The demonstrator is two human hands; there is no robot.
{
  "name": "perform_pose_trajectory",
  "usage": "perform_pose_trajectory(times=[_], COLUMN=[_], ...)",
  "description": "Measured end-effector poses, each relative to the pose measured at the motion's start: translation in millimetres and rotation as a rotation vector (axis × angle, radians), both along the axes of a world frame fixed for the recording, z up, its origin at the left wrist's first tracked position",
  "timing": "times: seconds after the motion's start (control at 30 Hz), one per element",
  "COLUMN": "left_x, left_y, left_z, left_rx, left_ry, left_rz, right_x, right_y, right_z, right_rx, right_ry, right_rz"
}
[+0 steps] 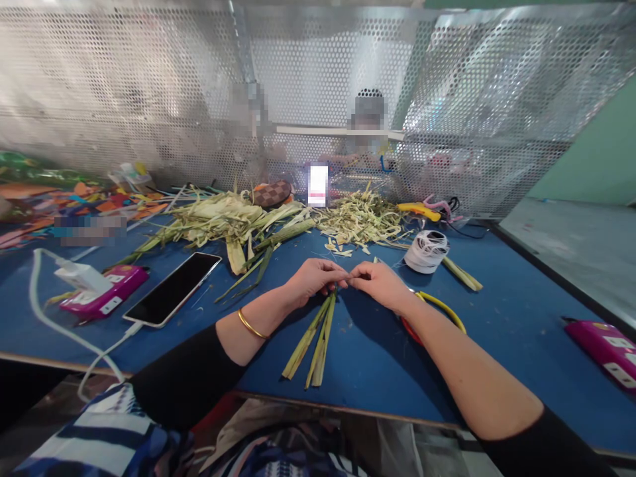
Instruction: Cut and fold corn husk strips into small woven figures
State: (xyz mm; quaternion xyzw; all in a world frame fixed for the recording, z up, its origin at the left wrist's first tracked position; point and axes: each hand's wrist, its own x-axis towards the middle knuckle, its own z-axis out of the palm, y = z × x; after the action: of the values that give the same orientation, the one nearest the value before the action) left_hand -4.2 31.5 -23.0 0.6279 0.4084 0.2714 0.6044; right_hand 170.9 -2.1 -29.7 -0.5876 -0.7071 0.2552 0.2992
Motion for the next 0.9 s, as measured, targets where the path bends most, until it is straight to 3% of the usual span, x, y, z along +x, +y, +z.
perform_pose_trajectory(times=[0.2,0.3,0.4,0.57,0.67,0.8,0.9], left_x=[2,3,2,-1,-1,-2,-3], left_y=[0,0,1,0,1,3,4], left_z=[1.2,0.3,0.9,4.9,6.5,6.7,6.3], left_rx=[-0.044,-0.037,-0.013,0.075,0.129,0.147,0.140], left_ry=[-0.011,-0.002,0.017,0.051,0.067,0.054,0.039], left_rz=[0.109,0.122,0.110,0.080,0.035,-0.030,-0.056], right_x=[4,5,6,3,0,-2,-2], right_y=[0,-1,-1,4,4,2,2], right_z=[2.7,5.2,5.2,-5.3,-9.6,-6.8,-5.1], right_rx=[-0.093,-0.073,-0.038,0.010,-0.019,0.084,0.057], right_ry=[0.039,0.065,0.087,0.313,0.267,0.161,0.182], right_rz=[-0.016,0.041,0.096,0.060,0.168,0.154,0.206])
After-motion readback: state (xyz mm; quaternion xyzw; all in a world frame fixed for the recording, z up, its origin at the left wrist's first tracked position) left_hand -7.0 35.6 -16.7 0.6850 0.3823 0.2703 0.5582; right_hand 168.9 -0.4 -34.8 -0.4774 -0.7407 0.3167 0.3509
